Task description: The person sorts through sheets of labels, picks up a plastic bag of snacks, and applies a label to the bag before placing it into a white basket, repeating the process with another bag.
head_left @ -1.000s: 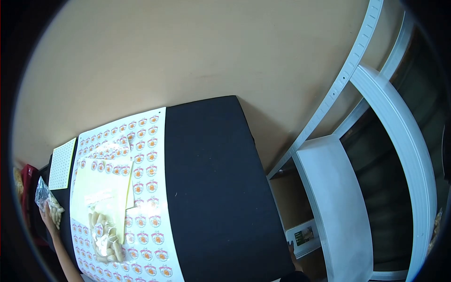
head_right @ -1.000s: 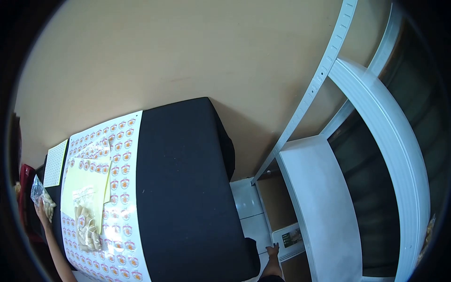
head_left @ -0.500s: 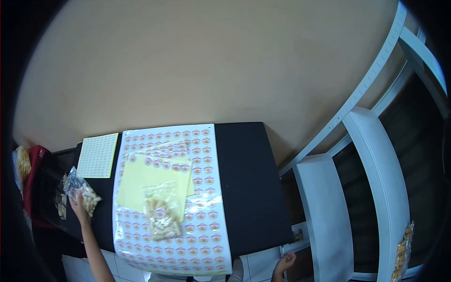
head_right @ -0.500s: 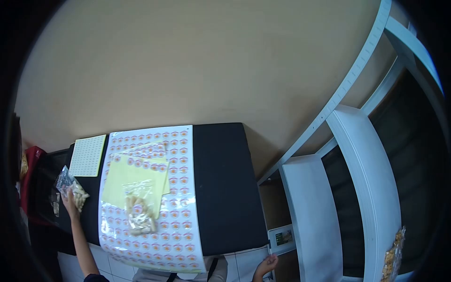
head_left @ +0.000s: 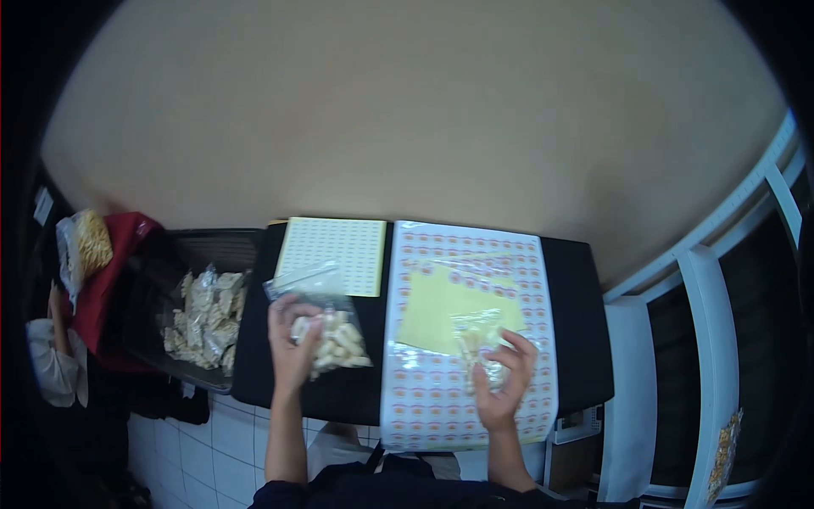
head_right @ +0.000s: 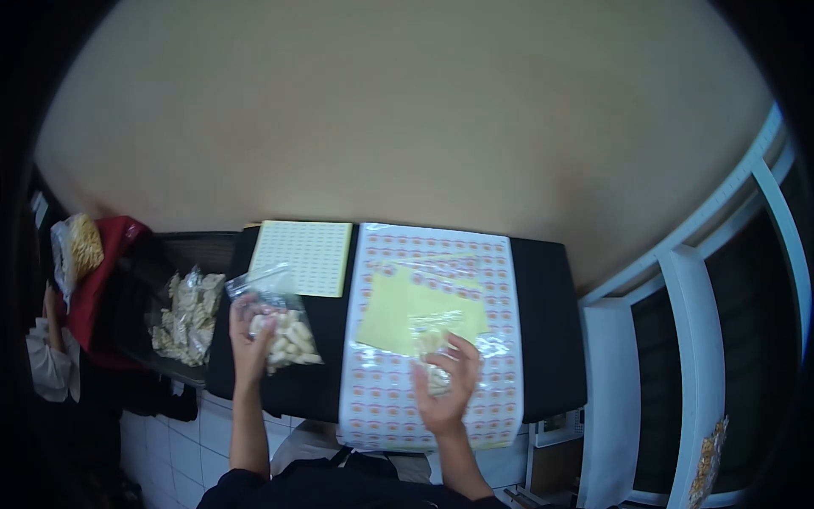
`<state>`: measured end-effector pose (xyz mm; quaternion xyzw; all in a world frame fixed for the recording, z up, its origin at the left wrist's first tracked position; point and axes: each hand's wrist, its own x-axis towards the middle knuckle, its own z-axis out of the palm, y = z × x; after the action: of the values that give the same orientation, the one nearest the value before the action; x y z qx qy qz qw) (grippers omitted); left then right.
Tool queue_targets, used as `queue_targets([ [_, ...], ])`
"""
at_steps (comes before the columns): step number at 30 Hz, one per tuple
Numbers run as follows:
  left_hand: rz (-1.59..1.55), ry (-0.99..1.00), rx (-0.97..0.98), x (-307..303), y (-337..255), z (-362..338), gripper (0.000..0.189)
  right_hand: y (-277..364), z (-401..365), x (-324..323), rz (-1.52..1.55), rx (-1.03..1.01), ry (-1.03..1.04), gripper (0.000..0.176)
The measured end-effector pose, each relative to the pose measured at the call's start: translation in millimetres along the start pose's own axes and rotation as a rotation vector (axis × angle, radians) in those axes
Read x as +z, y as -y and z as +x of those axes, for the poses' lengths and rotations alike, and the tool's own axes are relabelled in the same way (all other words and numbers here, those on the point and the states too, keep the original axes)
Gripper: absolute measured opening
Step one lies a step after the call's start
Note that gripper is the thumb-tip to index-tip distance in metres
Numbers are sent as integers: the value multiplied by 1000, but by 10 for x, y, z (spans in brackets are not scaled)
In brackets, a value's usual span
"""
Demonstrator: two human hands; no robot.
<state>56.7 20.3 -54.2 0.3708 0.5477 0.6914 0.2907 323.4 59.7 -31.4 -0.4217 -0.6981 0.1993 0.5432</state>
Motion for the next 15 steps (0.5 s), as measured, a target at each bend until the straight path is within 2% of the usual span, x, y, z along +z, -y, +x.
queue_targets([
  [2, -29, 110, -22, -87, -247, 70, 47, 341, 83, 578, 286, 8, 200, 22],
  [5, -92, 254, -70, -385, -466, 230, 48, 870, 145, 1231, 353, -28, 414, 32],
  [9, -71, 420, -110, -823, -629, 409, 53, 1142, 35, 1830, 434, 74, 460, 26],
  [12, -13, 496, -108, -1059, -617, 437, 58, 1282, 0, 1994, 434, 139, 522, 26],
  [14, -102, 514, -122, -1129, -651, 447, 61, 1334, -22, 2031, 424, 131, 528, 26],
  [15, -43, 575, -119, -1186, -599, 469, 69, 1340, -22, 2035, 418, 107, 537, 27],
])
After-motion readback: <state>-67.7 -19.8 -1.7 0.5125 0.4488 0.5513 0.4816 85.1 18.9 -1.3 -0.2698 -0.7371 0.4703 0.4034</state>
